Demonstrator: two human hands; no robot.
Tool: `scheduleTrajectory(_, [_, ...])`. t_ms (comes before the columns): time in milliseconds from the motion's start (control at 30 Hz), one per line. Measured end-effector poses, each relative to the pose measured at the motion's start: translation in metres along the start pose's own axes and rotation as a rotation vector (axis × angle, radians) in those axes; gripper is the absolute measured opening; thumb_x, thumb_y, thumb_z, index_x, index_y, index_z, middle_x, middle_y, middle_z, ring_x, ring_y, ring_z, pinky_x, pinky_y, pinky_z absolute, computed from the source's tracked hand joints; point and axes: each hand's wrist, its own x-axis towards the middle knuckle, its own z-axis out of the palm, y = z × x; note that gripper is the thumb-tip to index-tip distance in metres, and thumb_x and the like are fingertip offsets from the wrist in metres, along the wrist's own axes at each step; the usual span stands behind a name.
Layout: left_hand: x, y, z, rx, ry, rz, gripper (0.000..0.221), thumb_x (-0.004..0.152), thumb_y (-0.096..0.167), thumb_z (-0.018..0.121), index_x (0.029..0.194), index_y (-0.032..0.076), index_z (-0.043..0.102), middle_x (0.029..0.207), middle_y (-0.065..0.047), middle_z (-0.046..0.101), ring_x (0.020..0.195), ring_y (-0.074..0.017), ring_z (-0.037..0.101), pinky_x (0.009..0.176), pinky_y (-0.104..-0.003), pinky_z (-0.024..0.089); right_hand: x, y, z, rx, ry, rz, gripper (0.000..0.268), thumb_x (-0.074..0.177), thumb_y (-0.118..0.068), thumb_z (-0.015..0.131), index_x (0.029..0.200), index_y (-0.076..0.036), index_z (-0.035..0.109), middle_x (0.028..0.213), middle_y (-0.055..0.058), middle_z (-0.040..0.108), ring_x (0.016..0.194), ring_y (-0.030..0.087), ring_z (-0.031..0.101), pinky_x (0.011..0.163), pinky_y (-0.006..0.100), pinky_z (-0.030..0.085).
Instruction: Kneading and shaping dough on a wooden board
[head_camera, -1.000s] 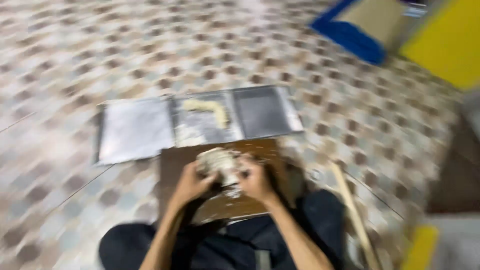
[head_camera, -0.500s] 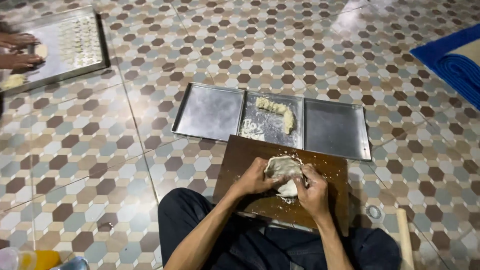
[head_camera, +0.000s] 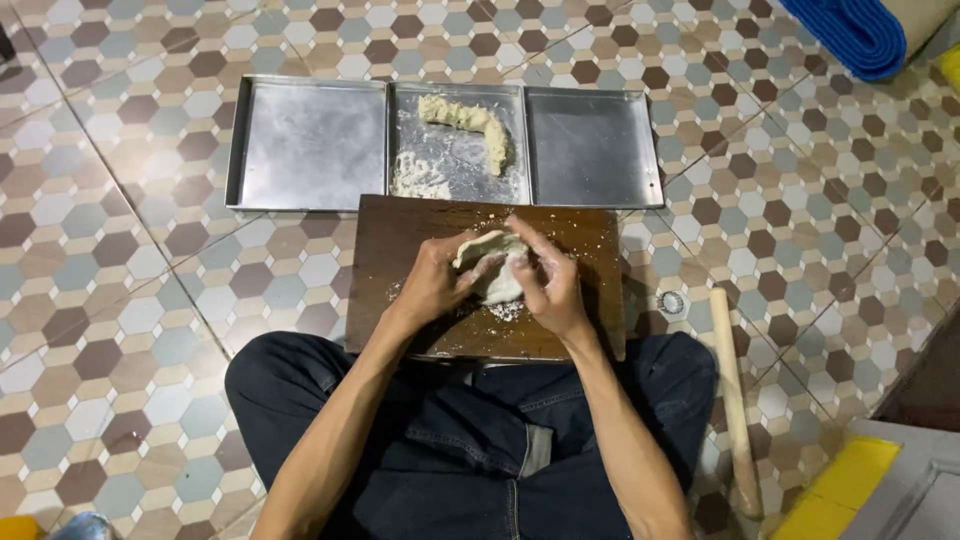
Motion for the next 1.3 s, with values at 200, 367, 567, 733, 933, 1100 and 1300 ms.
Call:
scheduleTrajectory(200, [0.000,0.017,-0.004,0.044,-0.013,0.012,0.012,0.093,0.018,0.072,0.084,0.009,0.069,0.063,-0.011,0.067,0.054,-0.0226,0.061,0.053,-0.033,0.048,-0.003,0.056,-0.009,-0.143,0.112,-0.110,0.015,0.098,-0.009,0.068,0.105,0.002,0.075,0.091,0.014,0.073,0.086,0.025,0.070,0.080,0.036,0.054])
scheduleTrajectory(367, [0.001,0.035,-0.014,0.071,-0.031,-0.056,0.010,0.092,0.011,0.068,0.096,0.007,0.076,0.062,-0.012,0.067,0.052,-0.0250,0.058,0.053,-0.035,0.045,0.000,0.053,-0.013,-0.204,0.065,-0.095,0.023,0.101,-0.014,0.062,0.111,0.003,0.073,0.091,0.019,0.071,0.083,0.031,0.070,0.079,0.044,0.053])
scheduleTrajectory(567, [-0.004,0.008,-0.006,0.043,0.035,-0.028,0.032,0.086,0.001,0.071,0.117,-0.005,0.071,0.106,-0.025,0.076,0.101,-0.0470,0.070,0.084,-0.052,0.057,0.005,0.030,-0.003,-0.211,-0.061,-0.104,0.056,0.101,-0.030,0.061,0.148,0.000,0.051,0.098,0.022,0.074,0.098,0.044,0.068,0.105,0.084,0.024])
scheduleTrajectory(733, [-0.010,0.009,-0.011,0.105,0.006,0.019,0.028,0.077,-0.002,0.074,0.104,-0.005,0.076,0.096,-0.026,0.077,0.095,-0.0478,0.072,0.087,-0.055,0.056,0.008,0.040,0.000,-0.275,0.042,-0.167,0.036,0.098,-0.038,0.064,0.120,-0.011,0.073,0.110,0.012,0.077,0.107,0.035,0.070,0.107,0.059,0.041])
scheduleTrajectory(933, [-0.005,0.014,-0.011,0.029,0.034,-0.038,0.024,0.075,0.001,0.071,0.098,0.000,0.079,0.075,-0.011,0.075,0.064,-0.0237,0.062,0.059,-0.034,0.050,0.014,0.050,0.010,-0.352,0.142,-0.354,0.018,0.098,-0.016,0.062,0.103,-0.006,0.076,0.097,0.011,0.076,0.089,0.025,0.070,0.087,0.040,0.055])
scheduleTrajectory(1100, [0.000,0.022,-0.009,0.019,-0.009,-0.142,0.036,0.081,0.005,0.072,0.117,-0.004,0.074,0.092,-0.014,0.083,0.063,-0.0133,0.069,0.053,-0.024,0.059,0.013,0.018,0.007,-0.239,0.088,-0.271,0.034,0.098,-0.013,0.052,0.124,0.003,0.068,0.113,0.018,0.075,0.085,0.020,0.066,0.085,0.034,0.056])
scheduleTrajectory(1300, [-0.001,-0.003,-0.003,0.007,0.049,0.033,0.018,0.083,-0.004,0.071,0.100,0.003,0.071,0.075,-0.004,0.075,0.056,-0.0099,0.058,0.047,-0.025,0.047,0.017,0.032,0.011,-0.070,0.005,-0.168,0.028,0.091,-0.011,0.070,0.116,0.000,0.074,0.092,0.008,0.064,0.078,0.018,0.060,0.067,0.026,0.058])
